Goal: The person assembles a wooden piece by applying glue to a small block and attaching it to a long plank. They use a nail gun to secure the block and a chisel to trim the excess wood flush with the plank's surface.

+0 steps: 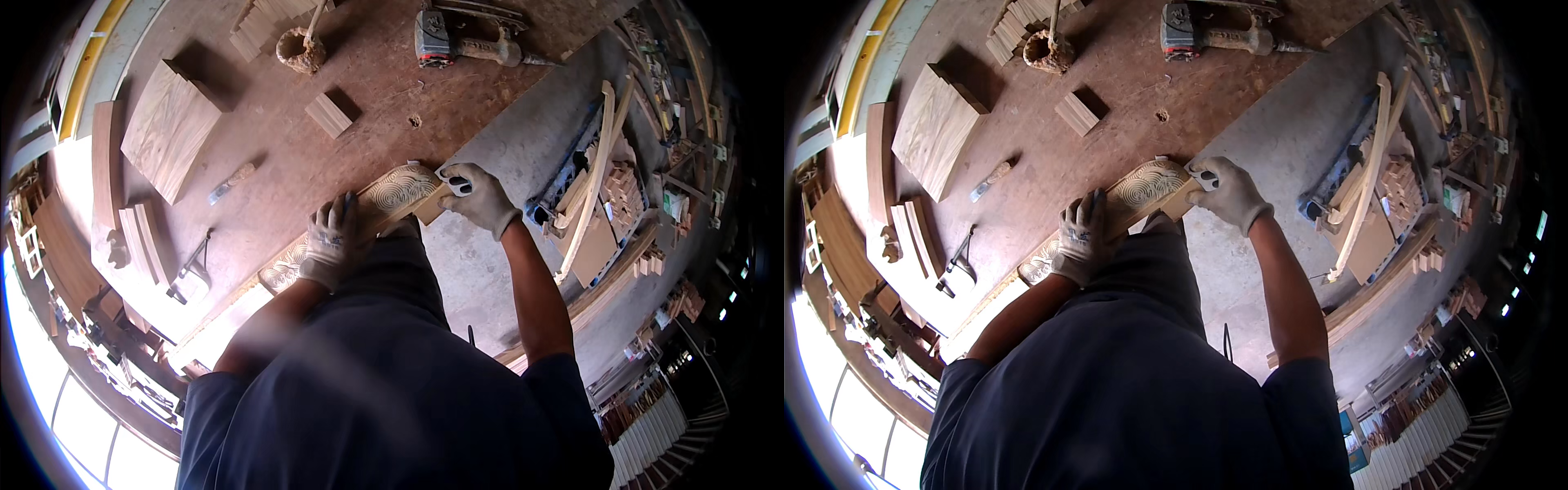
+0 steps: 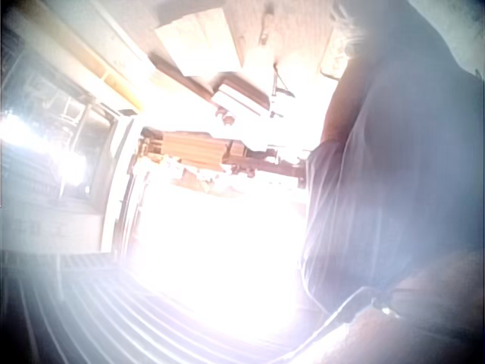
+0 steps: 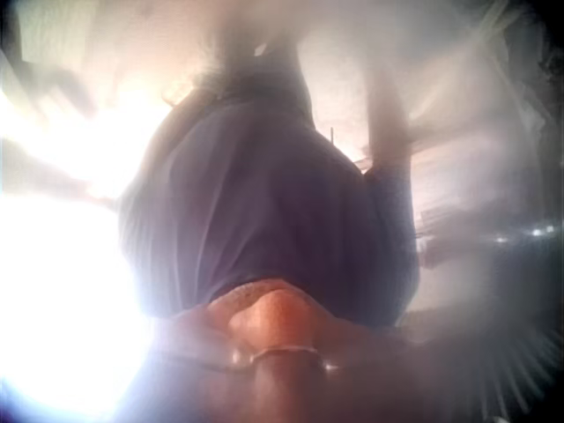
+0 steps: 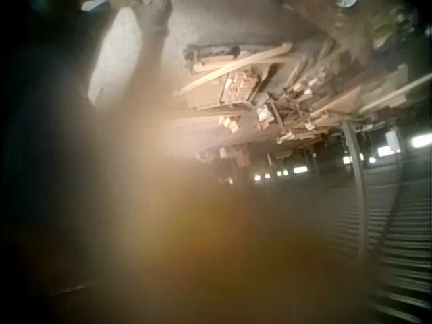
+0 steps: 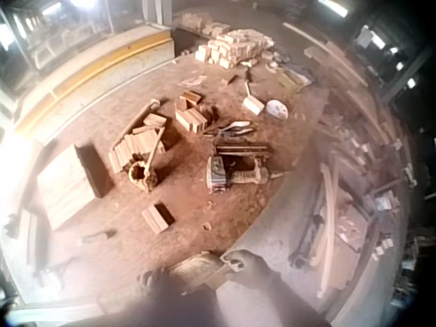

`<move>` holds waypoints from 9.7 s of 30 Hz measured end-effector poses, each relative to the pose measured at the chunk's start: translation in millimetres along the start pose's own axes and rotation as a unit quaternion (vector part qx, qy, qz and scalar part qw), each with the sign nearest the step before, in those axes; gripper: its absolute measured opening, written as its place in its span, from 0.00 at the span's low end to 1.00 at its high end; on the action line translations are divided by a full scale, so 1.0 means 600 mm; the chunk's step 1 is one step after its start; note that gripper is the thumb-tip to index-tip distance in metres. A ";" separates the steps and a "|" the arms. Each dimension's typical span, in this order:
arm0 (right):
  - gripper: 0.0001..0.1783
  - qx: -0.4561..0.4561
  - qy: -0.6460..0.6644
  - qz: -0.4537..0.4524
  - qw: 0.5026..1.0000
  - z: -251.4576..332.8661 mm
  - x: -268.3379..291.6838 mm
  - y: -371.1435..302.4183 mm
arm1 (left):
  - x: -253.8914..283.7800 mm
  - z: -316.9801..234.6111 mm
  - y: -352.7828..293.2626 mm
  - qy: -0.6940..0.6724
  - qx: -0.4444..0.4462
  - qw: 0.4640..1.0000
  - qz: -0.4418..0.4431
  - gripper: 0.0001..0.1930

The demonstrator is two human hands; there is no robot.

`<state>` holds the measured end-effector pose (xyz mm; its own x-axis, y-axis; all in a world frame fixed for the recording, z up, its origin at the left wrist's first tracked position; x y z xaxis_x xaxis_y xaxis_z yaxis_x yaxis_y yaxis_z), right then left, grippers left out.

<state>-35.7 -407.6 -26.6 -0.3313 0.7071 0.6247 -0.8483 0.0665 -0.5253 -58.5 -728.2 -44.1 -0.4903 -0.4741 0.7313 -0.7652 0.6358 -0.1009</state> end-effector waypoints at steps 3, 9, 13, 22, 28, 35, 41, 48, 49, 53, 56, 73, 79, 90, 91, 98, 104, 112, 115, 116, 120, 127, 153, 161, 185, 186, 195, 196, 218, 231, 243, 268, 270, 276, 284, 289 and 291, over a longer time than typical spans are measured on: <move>0.28 0.039 -0.051 0.015 0.998 0.011 0.012 0.013 | 0.000 0.000 0.000 -0.002 0.011 1.000 0.011 0.54; 0.25 0.086 -0.110 0.057 0.989 0.021 0.022 0.037 | 0.001 -0.001 0.000 -0.007 0.002 1.000 -0.001 0.53; 0.22 0.082 -0.119 0.087 0.986 0.030 0.029 0.047 | 0.003 -0.001 0.001 -0.012 0.002 1.000 0.003 0.53; 0.10 -0.051 0.062 -0.063 0.995 -0.050 0.030 0.016 | 0.005 -0.003 0.002 -0.002 0.000 1.000 -0.006 0.48; 0.11 -0.061 0.085 -0.060 0.993 -0.055 -0.012 -0.003 | 0.006 -0.005 0.003 -0.011 0.004 1.000 0.001 0.51; 0.19 -0.078 0.179 -0.017 0.981 -0.081 -0.065 -0.021 | 0.006 -0.008 0.005 0.008 -0.018 1.000 -0.018 0.50; 0.19 -0.078 0.214 -0.067 0.971 -0.066 -0.085 -0.042 | 0.007 -0.008 0.005 -0.010 -0.001 1.000 0.000 0.51; 0.11 -0.029 -0.035 -0.242 0.969 0.003 -0.033 -0.059 | 0.010 -0.007 0.001 -0.010 -0.005 1.000 -0.006 0.48; 0.10 -0.006 -0.059 -0.242 0.968 0.013 -0.025 -0.059 | 0.011 -0.008 0.002 -0.015 -0.005 1.000 -0.007 0.49; 0.10 0.073 -0.157 -0.216 0.961 0.049 -0.006 -0.052 | 0.013 -0.010 0.003 -0.024 -0.006 1.000 -0.008 0.49; 0.11 0.109 -0.220 -0.182 0.952 0.072 0.000 -0.040 | 0.012 -0.008 0.003 -0.020 -0.003 1.000 -0.005 0.49; 0.07 0.049 -0.054 -0.222 0.972 0.049 0.012 -0.045 | -0.007 0.021 -0.001 -0.052 -0.008 0.998 -0.035 0.53; 0.10 -0.061 0.036 -0.153 0.986 0.031 -0.021 -0.058 | 0.057 0.079 0.037 0.004 0.056 0.998 -0.015 0.51; 0.17 0.062 -0.016 -0.083 0.995 0.104 -0.067 -0.065 | 0.208 0.258 0.012 0.111 0.086 0.966 -0.217 0.27; 0.17 0.080 -0.037 -0.083 0.993 0.117 -0.069 -0.065 | 0.214 0.276 0.018 0.053 0.156 0.976 -0.142 0.25; 0.16 0.028 0.114 -0.014 0.993 0.237 -0.076 -0.056 | 0.220 0.050 0.078 -0.198 -0.059 0.973 -0.106 0.16; 0.19 0.080 0.160 -0.070 0.981 0.264 -0.038 -0.056 | 0.164 -0.088 0.069 -0.372 -0.036 0.927 -0.030 0.27; 0.11 -0.002 0.099 -0.271 0.958 0.186 0.066 0.008 | 0.116 0.043 0.026 -0.090 0.003 0.991 -0.102 0.43; 0.13 0.040 -0.015 -0.275 0.961 0.228 0.088 0.023 | 0.108 0.067 0.019 -0.071 -0.022 0.993 -0.096 0.44; 0.13 0.038 -0.033 -0.269 0.962 0.233 0.087 0.028 | 0.104 0.070 0.020 -0.066 -0.032 0.992 -0.103 0.44; 0.13 0.051 -0.083 -0.253 0.963 0.238 0.077 0.041 | 0.092 0.074 0.021 -0.058 -0.030 0.991 -0.115 0.43; 0.13 0.083 -0.159 -0.237 0.955 0.241 0.067 0.054 | 0.103 0.069 0.023 -0.073 -0.035 0.989 -0.125 0.42; 0.12 0.075 -0.140 -0.230 0.960 0.258 0.062 0.044 | 0.098 0.075 0.021 -0.077 -0.024 0.990 -0.115 0.42; 0.11 0.123 -0.209 -0.233 0.942 0.283 0.058 0.041 | 0.096 0.076 0.020 -0.076 -0.017 0.991 -0.110 0.42; 0.11 0.135 -0.238 -0.211 0.938 0.296 0.045 0.030 | 0.094 0.076 0.020 -0.074 -0.016 0.990 -0.115 0.42; 0.11 0.134 -0.235 -0.210 0.939 0.293 0.044 0.031 | 0.093 0.077 0.020 -0.074 -0.016 0.990 -0.115 0.42; 0.12 0.158 -0.215 -0.172 0.948 0.293 0.056 0.037 | 0.093 0.079 0.019 -0.074 -0.012 0.992 -0.104 0.44; 0.11 0.168 -0.210 -0.175 0.947 0.292 0.058 0.040 | 0.093 0.079 0.019 -0.073 -0.011 0.992 -0.103 0.44; 0.11 0.062 -0.013 0.024 0.998 0.251 0.105 0.098 | 0.089 0.075 0.022 -0.072 -0.020 0.989 -0.127 0.42; 0.17 -0.107 0.264 -0.111 0.952 0.079 0.090 0.038 | 0.089 0.075 0.022 -0.063 -0.048 0.986 -0.146 0.45; 0.24 0.031 0.173 -0.258 0.950 0.037 0.057 0.063 | 0.089 0.064 0.028 -0.031 -0.041 0.989 -0.140 0.40; 0.31 0.152 -0.314 -0.205 0.915 0.056 0.020 0.004 | 0.086 0.065 0.026 -0.033 -0.006 0.993 -0.116 0.42; 0.32 0.154 -0.308 -0.196 0.918 0.046 0.020 0.002 | 0.086 0.068 0.026 -0.029 -0.009 0.993 -0.113 0.42; 0.30 0.142 -0.324 -0.143 0.924 0.043 0.052 -0.024 | 0.089 0.066 0.028 -0.029 -0.044 0.989 -0.142 0.41; 0.20 0.088 -0.100 -0.209 0.969 0.127 0.148 -0.042 | 0.097 0.068 0.021 -0.067 -0.032 0.988 -0.134 0.39; 0.18 0.055 -0.036 -0.071 0.995 0.212 0.150 0.000 | 0.095 0.073 0.019 -0.070 -0.033 0.988 -0.132 0.40; 0.18 0.034 -0.032 -0.018 0.999 0.247 0.143 0.022 | 0.092 0.074 0.019 -0.073 -0.030 0.988 -0.130 0.40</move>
<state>-136.8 -450.6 105.7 -0.3247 0.6581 0.6793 -0.8855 0.0409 -0.4629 -112.9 -774.4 -35.0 -0.3389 -0.7062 0.6216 -0.8492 0.5140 0.1210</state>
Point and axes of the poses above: each hand's wrist, its own y-axis towards the middle knuckle, its own x-axis out of the back of the hand, z = x × y, the point moved 4 cm from there along y, towards the middle knuckle, and after that the axes turned 15 degrees about -y, right-handed, at the moved point
